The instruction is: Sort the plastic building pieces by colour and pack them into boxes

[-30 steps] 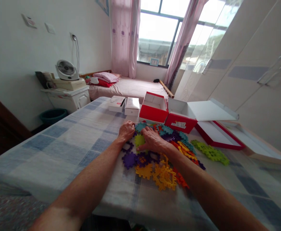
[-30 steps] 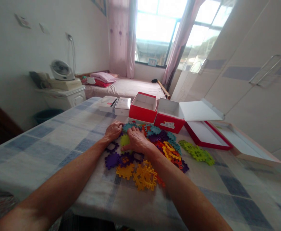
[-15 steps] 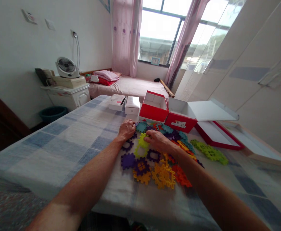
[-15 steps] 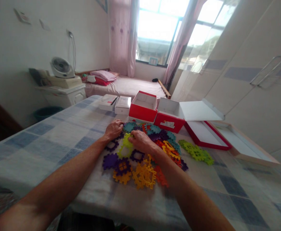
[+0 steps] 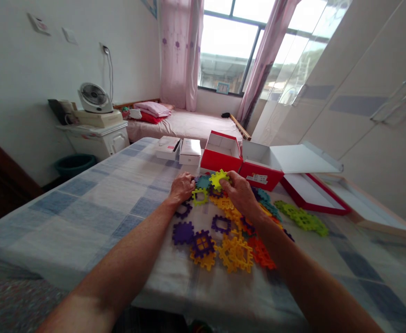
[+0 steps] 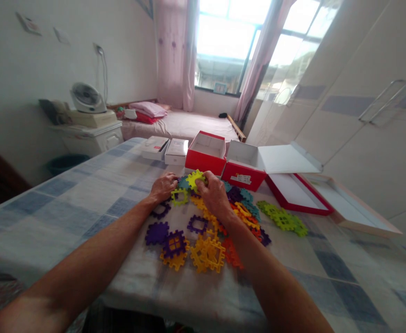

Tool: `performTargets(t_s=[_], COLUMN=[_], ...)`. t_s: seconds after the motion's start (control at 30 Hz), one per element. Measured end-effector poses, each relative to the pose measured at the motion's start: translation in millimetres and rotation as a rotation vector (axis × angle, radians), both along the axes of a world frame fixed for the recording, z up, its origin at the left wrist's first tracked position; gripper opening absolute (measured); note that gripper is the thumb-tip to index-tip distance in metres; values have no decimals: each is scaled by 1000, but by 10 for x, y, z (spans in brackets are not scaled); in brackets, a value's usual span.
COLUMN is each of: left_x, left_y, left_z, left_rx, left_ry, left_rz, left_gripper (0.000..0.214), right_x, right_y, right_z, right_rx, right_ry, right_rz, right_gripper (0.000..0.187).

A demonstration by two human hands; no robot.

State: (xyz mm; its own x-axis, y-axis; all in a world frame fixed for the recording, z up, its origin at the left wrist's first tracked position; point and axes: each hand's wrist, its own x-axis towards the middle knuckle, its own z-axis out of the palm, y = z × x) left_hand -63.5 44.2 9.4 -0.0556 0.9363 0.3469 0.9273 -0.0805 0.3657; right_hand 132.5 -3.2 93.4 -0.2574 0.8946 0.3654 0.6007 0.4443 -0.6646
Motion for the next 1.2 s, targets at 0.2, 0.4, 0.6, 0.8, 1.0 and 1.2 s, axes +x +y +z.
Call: performTargets(t_s=[0.2, 0.4, 0.6, 0.8, 1.0, 1.2], left_x=[-3, -4, -10, -44, -47, -41], left_y=[-4, -25, -44, 6, 19, -3], left_z=[-1, 19, 37, -16, -34, -10], left_rx=[4, 12, 23, 54, 35, 40], left_ry=[10, 30, 27, 41, 45, 30], left_rz=[-11, -25, -54, -57, -43, -47], left_gripper=[29, 29, 31, 33, 34, 35], right_x=[-78, -307, -289, 507, 1828, 2365], right_y=[2, 24, -112, -237, -99, -26], right_z=[-160, -407, -333, -68, -121, -283], right_rx=[-40, 114, 152, 120, -63, -86], right_ry=[-292, -506, -423, -70, -149, -322], right_rz=[180, 246, 198, -89, -577, -665], right_gripper=[11, 9, 13, 41, 38, 37])
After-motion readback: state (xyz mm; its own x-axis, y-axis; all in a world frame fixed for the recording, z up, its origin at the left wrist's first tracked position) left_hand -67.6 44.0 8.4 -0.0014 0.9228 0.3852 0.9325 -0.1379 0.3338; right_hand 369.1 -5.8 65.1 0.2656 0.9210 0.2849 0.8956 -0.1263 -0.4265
